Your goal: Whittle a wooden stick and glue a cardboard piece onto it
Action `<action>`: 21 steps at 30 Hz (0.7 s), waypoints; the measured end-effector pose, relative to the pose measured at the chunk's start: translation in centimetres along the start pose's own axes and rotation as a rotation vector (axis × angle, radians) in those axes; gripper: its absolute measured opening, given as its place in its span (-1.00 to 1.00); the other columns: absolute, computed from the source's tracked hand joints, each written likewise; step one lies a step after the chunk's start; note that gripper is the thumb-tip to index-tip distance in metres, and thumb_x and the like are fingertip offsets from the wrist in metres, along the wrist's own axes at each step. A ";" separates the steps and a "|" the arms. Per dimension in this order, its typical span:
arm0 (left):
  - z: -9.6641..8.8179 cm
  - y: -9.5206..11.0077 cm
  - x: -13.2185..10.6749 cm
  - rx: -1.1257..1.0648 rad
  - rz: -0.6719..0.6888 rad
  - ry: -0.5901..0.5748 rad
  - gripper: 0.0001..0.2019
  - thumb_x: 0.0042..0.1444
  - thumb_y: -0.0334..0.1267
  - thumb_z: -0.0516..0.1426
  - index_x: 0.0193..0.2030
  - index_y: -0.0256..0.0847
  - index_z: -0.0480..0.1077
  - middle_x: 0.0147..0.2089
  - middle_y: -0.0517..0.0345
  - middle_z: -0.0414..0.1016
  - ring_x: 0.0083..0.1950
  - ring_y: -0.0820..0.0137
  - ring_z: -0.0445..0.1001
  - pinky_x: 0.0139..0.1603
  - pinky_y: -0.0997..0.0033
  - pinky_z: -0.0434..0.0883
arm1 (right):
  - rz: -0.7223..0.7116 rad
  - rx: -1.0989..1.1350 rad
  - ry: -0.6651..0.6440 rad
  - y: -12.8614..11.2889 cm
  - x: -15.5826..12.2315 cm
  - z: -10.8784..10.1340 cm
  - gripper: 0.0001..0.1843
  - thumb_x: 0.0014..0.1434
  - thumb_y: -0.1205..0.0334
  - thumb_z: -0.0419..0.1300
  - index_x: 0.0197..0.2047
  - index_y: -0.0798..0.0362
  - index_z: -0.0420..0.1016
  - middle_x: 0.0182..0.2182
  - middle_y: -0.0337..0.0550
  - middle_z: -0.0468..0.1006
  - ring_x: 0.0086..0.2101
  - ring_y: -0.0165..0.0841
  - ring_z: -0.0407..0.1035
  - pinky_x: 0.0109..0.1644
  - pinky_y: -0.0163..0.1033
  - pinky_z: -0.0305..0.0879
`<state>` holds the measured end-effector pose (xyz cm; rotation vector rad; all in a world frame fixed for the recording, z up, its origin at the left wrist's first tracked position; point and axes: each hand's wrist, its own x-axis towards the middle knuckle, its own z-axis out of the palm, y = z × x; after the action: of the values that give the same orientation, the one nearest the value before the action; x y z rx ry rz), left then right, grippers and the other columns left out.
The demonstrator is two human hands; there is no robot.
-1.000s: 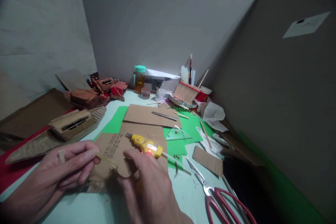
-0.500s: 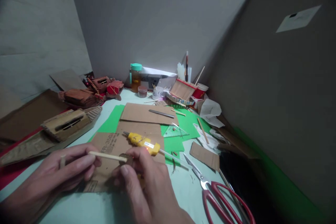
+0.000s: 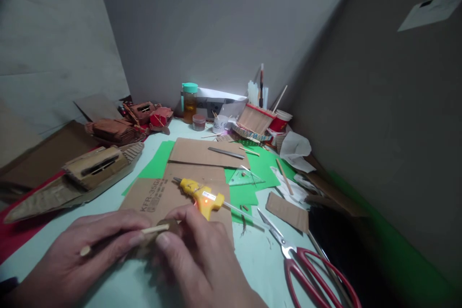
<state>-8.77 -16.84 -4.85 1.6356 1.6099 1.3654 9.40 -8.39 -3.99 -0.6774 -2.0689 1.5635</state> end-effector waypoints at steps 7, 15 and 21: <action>-0.2 -0.6 0.2 0.125 0.179 -0.034 -0.78 0.26 -0.37 0.15 -0.25 0.10 0.54 -0.36 0.51 0.60 -0.29 0.58 0.60 -0.26 0.77 0.40 | -0.001 -0.022 0.037 0.1 0.0 0.4 -0.59 0.46 0.00 -0.03 -0.35 0.01 0.40 -0.54 -0.29 0.42 -0.52 -0.46 0.30 -0.45 -0.37 0.18; 0.4 -0.5 0.1 0.073 0.216 0.025 -0.79 0.23 -0.36 0.16 -0.31 0.09 0.53 -0.41 0.56 0.60 -0.37 0.61 0.58 -0.29 0.82 0.42 | -0.085 -0.089 0.133 0.6 -0.1 0.9 -0.66 0.42 0.08 0.01 -0.34 0.03 0.42 -0.53 -0.30 0.37 -0.50 -0.47 0.23 -0.42 -0.36 0.11; 0.1 -0.7 0.0 0.150 0.274 0.013 -0.82 0.23 -0.37 0.19 -0.26 0.07 0.54 -0.35 0.51 0.65 -0.33 0.58 0.62 -0.27 0.81 0.44 | -0.095 -0.068 0.126 0.2 -0.3 1.0 -0.72 0.41 0.16 0.02 -0.32 0.05 0.41 -0.52 -0.32 0.32 -0.49 -0.48 0.18 -0.41 -0.37 0.11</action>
<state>-8.99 -16.67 -5.51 2.0010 1.5718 1.4162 9.05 -9.27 -4.41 -0.6739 -2.0379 1.3688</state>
